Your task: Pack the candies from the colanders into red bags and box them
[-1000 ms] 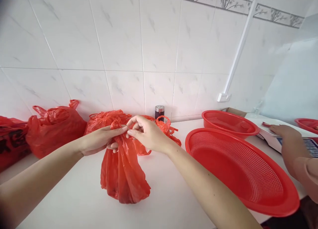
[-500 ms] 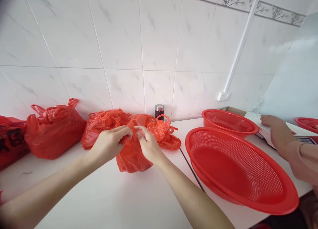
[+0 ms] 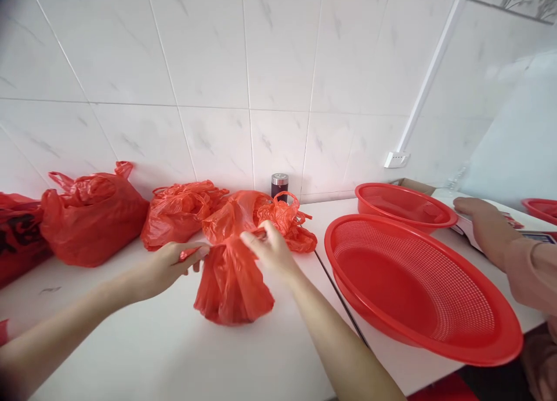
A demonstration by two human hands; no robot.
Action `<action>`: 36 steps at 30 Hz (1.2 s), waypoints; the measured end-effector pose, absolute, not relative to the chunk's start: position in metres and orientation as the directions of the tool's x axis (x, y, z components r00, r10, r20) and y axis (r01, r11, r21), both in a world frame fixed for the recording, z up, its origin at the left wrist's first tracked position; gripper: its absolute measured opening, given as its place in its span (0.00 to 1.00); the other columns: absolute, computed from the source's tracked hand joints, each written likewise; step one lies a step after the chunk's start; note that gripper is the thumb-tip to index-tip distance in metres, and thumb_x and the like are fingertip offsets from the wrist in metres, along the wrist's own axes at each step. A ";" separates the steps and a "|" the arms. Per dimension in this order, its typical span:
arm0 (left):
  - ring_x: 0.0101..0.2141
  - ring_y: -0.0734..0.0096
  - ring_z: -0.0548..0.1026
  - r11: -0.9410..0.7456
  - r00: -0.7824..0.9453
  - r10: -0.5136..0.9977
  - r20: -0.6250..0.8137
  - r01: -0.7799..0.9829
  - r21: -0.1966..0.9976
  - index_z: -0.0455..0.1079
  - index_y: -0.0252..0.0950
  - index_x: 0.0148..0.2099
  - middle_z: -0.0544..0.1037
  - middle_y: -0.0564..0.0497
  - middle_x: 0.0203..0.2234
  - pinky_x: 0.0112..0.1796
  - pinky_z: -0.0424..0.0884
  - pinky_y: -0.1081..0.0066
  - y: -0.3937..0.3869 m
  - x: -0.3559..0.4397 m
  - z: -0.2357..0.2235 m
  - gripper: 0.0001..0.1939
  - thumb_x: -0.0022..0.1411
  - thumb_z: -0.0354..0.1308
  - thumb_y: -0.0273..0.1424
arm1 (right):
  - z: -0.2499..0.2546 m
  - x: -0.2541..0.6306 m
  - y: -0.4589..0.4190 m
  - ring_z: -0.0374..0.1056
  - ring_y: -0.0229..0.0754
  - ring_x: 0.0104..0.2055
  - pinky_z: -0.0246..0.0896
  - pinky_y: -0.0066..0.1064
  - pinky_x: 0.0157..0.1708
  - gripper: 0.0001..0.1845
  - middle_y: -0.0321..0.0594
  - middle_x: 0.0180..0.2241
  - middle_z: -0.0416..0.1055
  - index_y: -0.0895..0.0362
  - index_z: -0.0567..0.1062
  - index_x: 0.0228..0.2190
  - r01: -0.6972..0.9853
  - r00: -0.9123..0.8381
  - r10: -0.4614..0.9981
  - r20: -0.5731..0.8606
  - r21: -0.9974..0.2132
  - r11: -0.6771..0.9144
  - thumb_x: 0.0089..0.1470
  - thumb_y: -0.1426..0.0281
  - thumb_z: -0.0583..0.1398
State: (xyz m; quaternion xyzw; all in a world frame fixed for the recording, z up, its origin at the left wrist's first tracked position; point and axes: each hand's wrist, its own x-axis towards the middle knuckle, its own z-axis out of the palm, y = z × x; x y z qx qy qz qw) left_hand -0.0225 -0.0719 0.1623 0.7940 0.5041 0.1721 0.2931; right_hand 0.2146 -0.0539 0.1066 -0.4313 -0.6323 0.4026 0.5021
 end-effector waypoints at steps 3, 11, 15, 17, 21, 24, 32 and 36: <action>0.34 0.60 0.77 -0.100 0.513 0.769 -0.380 0.685 0.721 0.78 0.42 0.37 0.82 0.45 0.33 0.35 0.72 0.66 -0.072 -0.039 0.164 0.22 0.64 0.47 0.48 | 0.072 0.226 -0.022 0.71 0.41 0.32 0.65 0.31 0.28 0.20 0.36 0.30 0.68 0.53 0.56 0.29 0.212 0.080 0.973 0.217 -0.957 0.196 0.53 0.53 0.58; 0.49 0.60 0.73 -0.174 0.332 0.943 -0.012 0.525 0.833 0.76 0.42 0.46 0.77 0.48 0.49 0.51 0.67 0.64 -0.053 -0.010 0.139 0.25 0.63 0.47 0.51 | 0.036 0.197 -0.025 0.68 0.45 0.30 0.54 0.31 0.28 0.16 0.36 0.29 0.69 0.52 0.55 0.34 0.503 0.220 0.885 0.411 -0.825 0.258 0.58 0.53 0.51; 0.45 0.64 0.76 -0.257 0.039 0.962 0.272 0.479 0.840 0.69 0.36 0.53 0.76 0.44 0.50 0.48 0.69 0.67 -0.042 0.022 0.074 0.31 0.68 0.35 0.50 | 0.017 0.186 -0.035 0.68 0.45 0.27 0.49 0.30 0.25 0.12 0.37 0.28 0.69 0.52 0.56 0.35 0.605 0.145 0.868 0.475 -0.736 0.302 0.60 0.57 0.49; 0.44 0.64 0.76 -0.228 -0.012 0.961 0.276 0.532 0.816 0.67 0.38 0.55 0.76 0.44 0.49 0.45 0.70 0.67 -0.038 0.029 0.050 0.30 0.69 0.32 0.48 | 0.007 0.189 -0.032 0.68 0.45 0.26 0.49 0.30 0.25 0.10 0.37 0.27 0.69 0.52 0.55 0.35 0.636 0.123 0.861 0.494 -0.705 0.314 0.61 0.59 0.48; 0.35 0.64 0.78 -0.203 0.027 0.967 0.253 0.679 0.706 0.68 0.45 0.57 0.80 0.49 0.44 0.38 0.69 0.67 -0.029 0.018 0.030 0.24 0.69 0.38 0.46 | 0.000 0.205 -0.019 0.68 0.45 0.27 0.51 0.30 0.26 0.09 0.36 0.26 0.68 0.52 0.55 0.35 0.677 0.110 0.850 0.515 -0.665 0.315 0.60 0.60 0.48; 0.38 0.64 0.78 -0.235 0.115 0.966 0.232 0.767 0.597 0.66 0.53 0.59 0.79 0.54 0.48 0.39 0.68 0.69 -0.021 0.008 0.028 0.21 0.68 0.42 0.42 | -0.004 0.215 -0.009 0.68 0.45 0.28 0.53 0.30 0.27 0.09 0.35 0.26 0.68 0.52 0.54 0.35 0.691 0.099 0.854 0.511 -0.653 0.311 0.60 0.60 0.48; 0.40 0.56 0.78 -0.205 0.169 0.977 0.127 0.903 0.377 0.63 0.56 0.62 0.77 0.54 0.51 0.36 0.68 0.64 -0.014 0.010 0.016 0.25 0.66 0.42 0.31 | -0.024 0.220 -0.005 0.66 0.44 0.25 0.51 0.29 0.24 0.07 0.33 0.25 0.69 0.51 0.54 0.34 0.753 0.080 0.890 0.448 -0.613 0.241 0.60 0.62 0.50; 0.38 0.55 0.78 -0.195 0.172 0.980 0.099 0.929 0.316 0.60 0.55 0.64 0.78 0.52 0.48 0.36 0.67 0.63 -0.017 0.011 0.012 0.32 0.60 0.42 0.24 | -0.025 0.218 -0.007 0.64 0.43 0.23 0.47 0.28 0.23 0.07 0.31 0.22 0.67 0.51 0.56 0.34 0.791 0.082 0.906 0.415 -0.580 0.194 0.60 0.63 0.50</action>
